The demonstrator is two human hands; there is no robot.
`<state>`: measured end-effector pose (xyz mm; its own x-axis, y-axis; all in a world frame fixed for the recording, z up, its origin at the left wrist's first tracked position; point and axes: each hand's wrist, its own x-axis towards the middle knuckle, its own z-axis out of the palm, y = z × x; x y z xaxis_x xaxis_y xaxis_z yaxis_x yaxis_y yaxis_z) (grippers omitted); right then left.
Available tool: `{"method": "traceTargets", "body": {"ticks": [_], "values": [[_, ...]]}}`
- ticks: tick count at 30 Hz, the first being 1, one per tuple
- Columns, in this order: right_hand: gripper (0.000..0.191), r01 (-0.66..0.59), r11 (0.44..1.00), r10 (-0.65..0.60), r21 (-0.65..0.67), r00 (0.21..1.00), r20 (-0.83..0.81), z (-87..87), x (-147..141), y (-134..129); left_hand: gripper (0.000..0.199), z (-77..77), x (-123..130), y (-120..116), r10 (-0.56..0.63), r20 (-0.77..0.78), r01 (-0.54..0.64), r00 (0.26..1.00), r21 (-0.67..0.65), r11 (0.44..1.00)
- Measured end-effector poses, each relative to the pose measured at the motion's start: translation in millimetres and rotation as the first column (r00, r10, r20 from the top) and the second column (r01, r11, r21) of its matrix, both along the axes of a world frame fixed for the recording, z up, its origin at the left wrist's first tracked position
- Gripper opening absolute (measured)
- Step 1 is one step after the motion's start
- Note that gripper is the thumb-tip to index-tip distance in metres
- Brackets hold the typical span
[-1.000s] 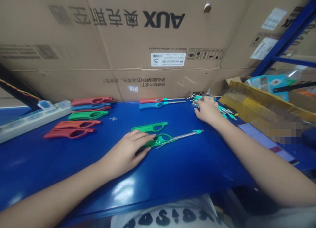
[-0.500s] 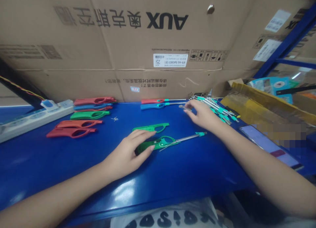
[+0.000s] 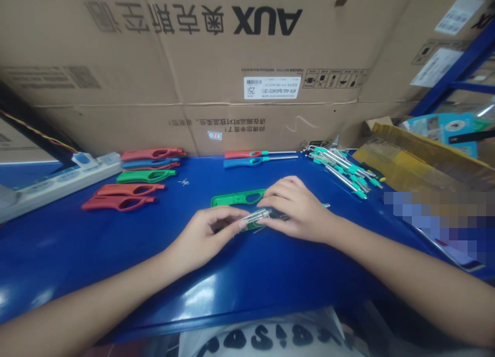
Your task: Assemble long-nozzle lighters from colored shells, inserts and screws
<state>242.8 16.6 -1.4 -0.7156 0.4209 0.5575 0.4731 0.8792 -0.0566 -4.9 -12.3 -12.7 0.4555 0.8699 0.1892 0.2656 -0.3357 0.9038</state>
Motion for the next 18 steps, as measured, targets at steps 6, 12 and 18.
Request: {"method": "traceTargets", "body": {"ticks": [6,12,18], "values": [[0.018,-0.021,0.999,0.018,-0.049,0.999,-0.048,0.6,5.1,2.1,0.015,2.1,0.5,1.0,-0.002,0.085,0.011,0.996,-0.103,0.995],[0.017,-0.067,0.997,0.062,-0.049,0.994,-0.094,2.2,-3.7,-7.6,0.020,3.2,1.7,-3.8,-0.035,0.024,0.038,0.999,-0.133,0.990],[0.023,-0.085,0.995,0.080,-0.056,0.993,-0.088,4.0,-3.8,-9.7,0.020,4.0,2.9,-6.7,-0.097,0.019,0.099,0.995,-0.142,0.985]]}}
